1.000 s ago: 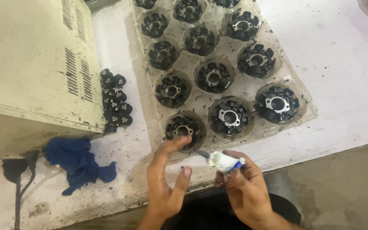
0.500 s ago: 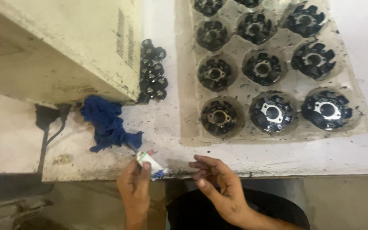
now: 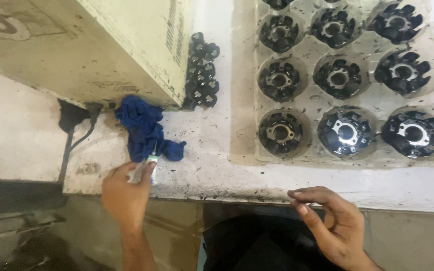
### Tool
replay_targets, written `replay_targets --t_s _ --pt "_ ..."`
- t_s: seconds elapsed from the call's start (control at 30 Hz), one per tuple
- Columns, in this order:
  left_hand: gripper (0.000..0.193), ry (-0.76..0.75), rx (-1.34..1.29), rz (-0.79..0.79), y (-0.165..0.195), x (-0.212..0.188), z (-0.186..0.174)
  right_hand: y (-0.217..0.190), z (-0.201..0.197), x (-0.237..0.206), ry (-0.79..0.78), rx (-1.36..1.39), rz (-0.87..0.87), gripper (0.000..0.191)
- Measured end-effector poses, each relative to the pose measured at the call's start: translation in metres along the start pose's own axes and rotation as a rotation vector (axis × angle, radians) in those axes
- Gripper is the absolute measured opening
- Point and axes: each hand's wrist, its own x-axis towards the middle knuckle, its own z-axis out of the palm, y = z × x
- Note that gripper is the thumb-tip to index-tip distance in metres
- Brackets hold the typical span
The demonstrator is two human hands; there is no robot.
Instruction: The person holds a tube of adhesive and squeezes it onto the hub of small black rotor components one at a time, picking each part from a plastic tray, treating it, and placing it back. They occasionally reposition the trays on the workbench to reach more parts.
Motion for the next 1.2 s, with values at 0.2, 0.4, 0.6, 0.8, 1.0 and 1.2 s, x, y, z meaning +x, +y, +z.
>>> replay_targets --t_s 0.2,0.4,0.6,0.8,1.0,1.2 --pt "0.023 -0.123 -0.401 0.124 0.078 -0.014 0.024 -0.059 -0.102 0.122 0.013 -0.797 -0.329 0.013" --pt "0.016 -1.687 -0.993 -0.239 0.193 -0.075 0.110 -0.092 -0.220 0.355 0.006 -1.136 -0.424 0.018" --pt "0.053 -1.568 -1.270 -0.925 0.293 -0.090 0.188 -0.088 -0.319 0.580 0.062 -1.162 -0.390 0.016" --pt "0.055 -1.222 -1.202 -1.271 0.357 -0.068 0.186 -0.087 -0.353 0.693 0.108 -1.264 -0.254 0.023" --pt "0.057 -0.958 -1.230 -1.415 0.404 -0.056 0.189 -0.070 -0.331 0.770 -0.026 -1.239 -0.319 0.029" --pt "0.059 -0.798 -1.220 -1.479 0.411 -0.077 0.178 -0.028 -0.290 0.800 -0.194 -1.194 -0.480 0.031"
